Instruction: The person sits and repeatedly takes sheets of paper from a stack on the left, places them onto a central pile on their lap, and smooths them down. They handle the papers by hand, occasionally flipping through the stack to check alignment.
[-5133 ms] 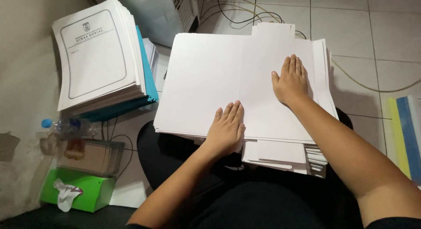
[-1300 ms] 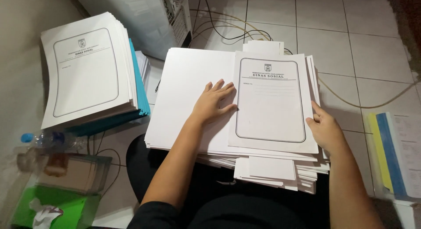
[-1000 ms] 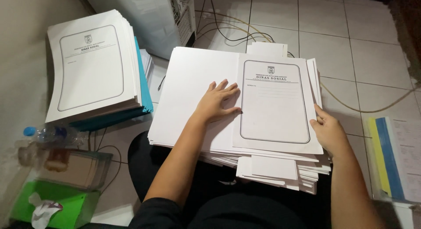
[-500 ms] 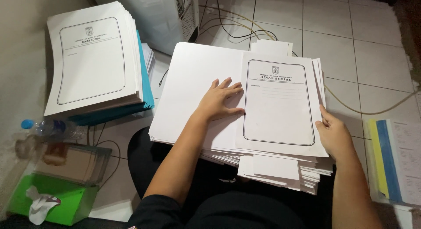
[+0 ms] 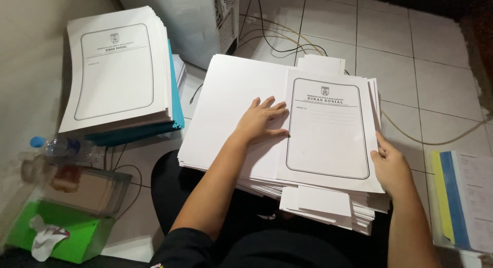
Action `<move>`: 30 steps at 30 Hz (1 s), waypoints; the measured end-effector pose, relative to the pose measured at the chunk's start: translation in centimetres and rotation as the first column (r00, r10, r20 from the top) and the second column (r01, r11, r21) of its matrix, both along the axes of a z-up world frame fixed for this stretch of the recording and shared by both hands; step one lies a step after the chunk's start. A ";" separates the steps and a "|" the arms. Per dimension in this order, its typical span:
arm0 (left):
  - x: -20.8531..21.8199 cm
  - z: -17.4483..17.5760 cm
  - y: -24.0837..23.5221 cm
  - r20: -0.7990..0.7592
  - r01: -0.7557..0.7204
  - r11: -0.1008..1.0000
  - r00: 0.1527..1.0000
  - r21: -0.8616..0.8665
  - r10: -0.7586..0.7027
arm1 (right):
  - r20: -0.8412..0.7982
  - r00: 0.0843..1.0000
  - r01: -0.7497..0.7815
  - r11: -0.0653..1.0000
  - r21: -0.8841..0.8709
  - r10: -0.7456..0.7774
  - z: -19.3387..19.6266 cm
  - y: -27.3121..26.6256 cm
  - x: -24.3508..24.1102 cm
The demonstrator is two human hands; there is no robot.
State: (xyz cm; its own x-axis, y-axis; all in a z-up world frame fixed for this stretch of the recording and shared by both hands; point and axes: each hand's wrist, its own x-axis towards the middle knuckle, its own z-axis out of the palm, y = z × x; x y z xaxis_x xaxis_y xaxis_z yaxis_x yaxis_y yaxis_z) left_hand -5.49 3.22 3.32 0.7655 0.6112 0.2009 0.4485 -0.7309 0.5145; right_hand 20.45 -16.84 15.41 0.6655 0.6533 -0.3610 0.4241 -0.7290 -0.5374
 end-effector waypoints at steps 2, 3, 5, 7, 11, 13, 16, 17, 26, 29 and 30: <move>0.1 0.0 0.0 -0.017 -0.003 1.000 1.000 -0.012 0.003 | 0.014 1.000 -0.005 1.000 -0.005 0.005 0.3 -0.1 -0.2; 0.1 -0.1 -0.1 -0.016 -0.007 1.000 1.000 -0.017 0.007 | -0.002 1.000 -0.003 1.000 0.008 0.003 0.9 -0.2 -0.7; 0.1 0.1 0.1 -0.012 -0.013 1.000 1.000 -0.015 0.013 | -0.015 1.000 -0.001 1.000 0.027 0.002 1.3 -0.1 -1.1; 0.1 0.2 0.1 -0.035 0.007 1.000 0.999 -0.004 -0.007 | 0.002 1.000 0.005 1.000 0.029 -0.005 1.0 -0.1 -1.0; 0.2 -0.6 0.4 -0.023 0.014 1.000 1.000 -0.010 -0.014 | 0.009 1.000 -0.030 0.997 0.071 0.030 1.8 0.1 -1.6; 0.2 -0.7 0.6 -0.009 0.015 1.000 1.000 -0.009 -0.015 | -0.102 0.994 -0.022 0.982 0.189 0.041 3.0 0.3 -2.3; 0.3 -0.9 0.8 -0.042 0.024 0.999 0.999 0.028 -0.023 | -0.414 0.905 0.247 0.915 0.318 -0.101 2.1 0.6 -1.7; 0.4 -1.0 1.0 -0.040 0.023 0.999 0.999 0.028 -0.022 | -0.412 0.905 0.246 0.916 0.318 -0.100 -1.4 0.6 1.8; 1.4 -1.9 0.5 -0.123 -0.145 0.989 0.982 -0.006 0.143 | -0.455 0.860 -0.029 0.913 0.406 0.230 -9.0 8.1 0.5; 1.7 -3.1 0.7 -0.131 -0.157 0.987 0.979 0.025 0.159 | -0.277 0.895 -0.254 0.910 0.328 0.349 -9.4 10.1 -4.7; 1.5 -2.6 0.6 -0.142 -0.159 0.987 0.977 0.032 0.162 | -0.179 0.893 -0.359 0.894 0.270 0.413 -9.6 10.0 -6.5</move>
State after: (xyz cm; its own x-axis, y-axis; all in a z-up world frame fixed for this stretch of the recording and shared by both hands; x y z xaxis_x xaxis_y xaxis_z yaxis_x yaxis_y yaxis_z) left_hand -3.95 3.79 0.69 0.6798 0.7252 0.1094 0.6289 -0.6531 0.4219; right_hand 13.97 -6.89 5.78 0.2618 0.9222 -0.2846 0.4942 -0.3814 -0.7812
